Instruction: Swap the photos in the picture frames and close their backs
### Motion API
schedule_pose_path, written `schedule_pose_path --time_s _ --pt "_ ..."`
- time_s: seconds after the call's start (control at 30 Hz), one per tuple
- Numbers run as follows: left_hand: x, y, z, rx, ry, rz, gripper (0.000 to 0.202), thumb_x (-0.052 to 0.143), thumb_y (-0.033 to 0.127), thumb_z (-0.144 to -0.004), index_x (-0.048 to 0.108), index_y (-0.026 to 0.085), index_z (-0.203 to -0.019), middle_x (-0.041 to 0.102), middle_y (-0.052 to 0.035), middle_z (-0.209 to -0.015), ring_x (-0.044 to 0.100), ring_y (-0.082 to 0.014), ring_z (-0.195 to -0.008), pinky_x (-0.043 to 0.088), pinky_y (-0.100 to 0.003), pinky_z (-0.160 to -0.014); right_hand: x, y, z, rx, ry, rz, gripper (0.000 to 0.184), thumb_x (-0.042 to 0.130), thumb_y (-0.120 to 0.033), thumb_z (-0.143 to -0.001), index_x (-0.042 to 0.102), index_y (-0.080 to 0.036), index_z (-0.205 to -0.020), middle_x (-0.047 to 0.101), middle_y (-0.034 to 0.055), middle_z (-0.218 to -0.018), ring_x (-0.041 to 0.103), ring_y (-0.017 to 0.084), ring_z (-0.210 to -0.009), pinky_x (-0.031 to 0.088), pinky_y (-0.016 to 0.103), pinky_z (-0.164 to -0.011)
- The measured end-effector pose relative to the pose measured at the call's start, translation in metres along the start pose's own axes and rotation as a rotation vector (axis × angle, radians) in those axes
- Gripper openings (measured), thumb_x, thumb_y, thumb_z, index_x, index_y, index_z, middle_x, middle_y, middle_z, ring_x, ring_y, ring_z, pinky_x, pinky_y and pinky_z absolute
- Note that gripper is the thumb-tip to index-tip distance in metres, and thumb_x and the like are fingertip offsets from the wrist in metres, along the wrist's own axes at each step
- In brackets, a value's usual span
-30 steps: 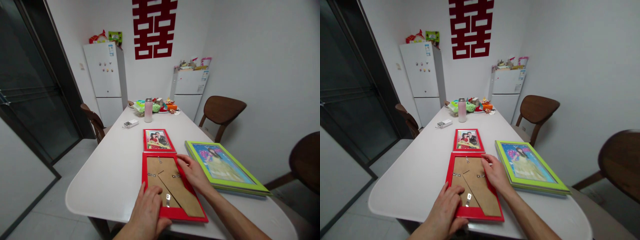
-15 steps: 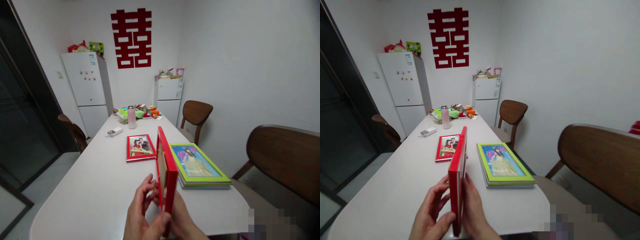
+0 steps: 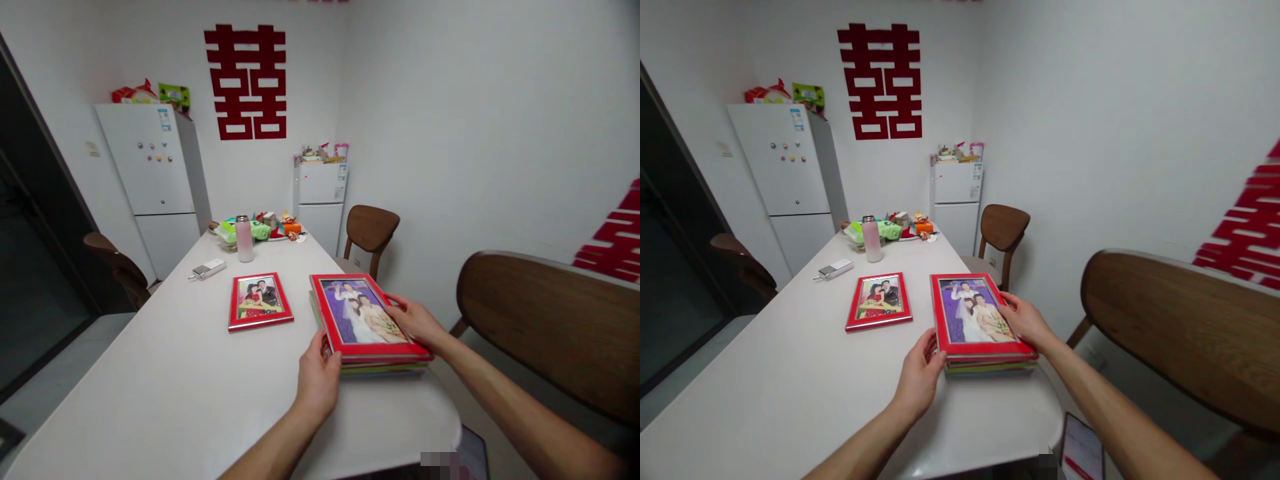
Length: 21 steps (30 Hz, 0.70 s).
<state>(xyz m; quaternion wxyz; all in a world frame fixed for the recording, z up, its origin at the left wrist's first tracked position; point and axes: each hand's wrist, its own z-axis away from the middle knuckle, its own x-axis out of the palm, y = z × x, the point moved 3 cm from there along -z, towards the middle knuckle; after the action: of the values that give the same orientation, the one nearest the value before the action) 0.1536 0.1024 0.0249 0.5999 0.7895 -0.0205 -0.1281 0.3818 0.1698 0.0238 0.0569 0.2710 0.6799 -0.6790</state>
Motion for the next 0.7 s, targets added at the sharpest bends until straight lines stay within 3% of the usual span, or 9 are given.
schedule_pose_path --time_s 0.17,0.33,0.47,0.57,0.7 --pt "0.005 -0.012 -0.002 -0.019 0.013 -0.203 0.039 0.045 0.014 -0.074 0.041 0.021 -0.112 0.055 -0.0028 -0.112 0.050 -0.0174 -0.102 0.040 -0.032 -0.087 0.005 0.014 -0.012 -0.050 0.016 0.134 0.043 0.052 -0.030 -0.067 0.054 -0.014 -0.107 0.067 0.0061 -0.082 0.061 0.020 -0.073 0.046 0.029 -0.065" --pt "0.000 -0.013 -0.004 -0.003 -0.059 -0.400 0.037 0.045 0.022 -0.076 0.041 0.021 -0.113 0.056 -0.0019 -0.111 0.052 -0.0155 -0.099 0.042 -0.027 -0.083 0.004 0.012 -0.014 -0.093 0.033 0.269 0.032 0.052 -0.027 -0.066 0.062 -0.018 -0.095 0.065 0.0065 -0.091 0.058 0.024 -0.083 0.043 0.031 -0.074" --pt "-0.039 -0.025 -0.025 -0.001 -0.037 -0.629 0.046 0.047 0.031 -0.076 0.038 0.011 -0.116 0.042 -0.0124 -0.124 0.037 -0.0211 -0.115 0.031 -0.034 -0.094 0.008 -0.011 0.002 -0.160 0.080 0.336 0.033 0.051 -0.028 -0.067 0.061 -0.018 -0.096 0.062 0.0091 -0.097 0.054 0.026 -0.093 0.038 0.035 -0.083" --pt "-0.085 -0.038 -0.044 -0.023 0.037 -0.816 0.047 0.049 0.025 -0.073 0.036 0.009 -0.116 0.028 -0.0161 -0.132 0.019 -0.0269 -0.123 0.014 -0.045 -0.098 0.031 -0.048 0.036 -0.435 0.109 0.389 0.036 0.045 -0.030 -0.072 0.057 -0.015 -0.102 0.056 0.0107 -0.108 0.049 0.023 -0.101 0.035 0.036 -0.088" --pt "-0.125 -0.047 -0.050 -0.042 0.016 -0.979 0.039 0.055 0.023 -0.069 0.045 0.012 -0.105 0.046 -0.0139 -0.117 0.036 -0.0277 -0.112 0.022 -0.042 -0.094 0.089 -0.090 0.093 -0.692 -0.126 0.371 0.034 0.040 -0.026 -0.075 0.054 -0.017 -0.105 0.054 0.0090 -0.112 0.047 0.019 -0.105 0.036 0.036 -0.090"
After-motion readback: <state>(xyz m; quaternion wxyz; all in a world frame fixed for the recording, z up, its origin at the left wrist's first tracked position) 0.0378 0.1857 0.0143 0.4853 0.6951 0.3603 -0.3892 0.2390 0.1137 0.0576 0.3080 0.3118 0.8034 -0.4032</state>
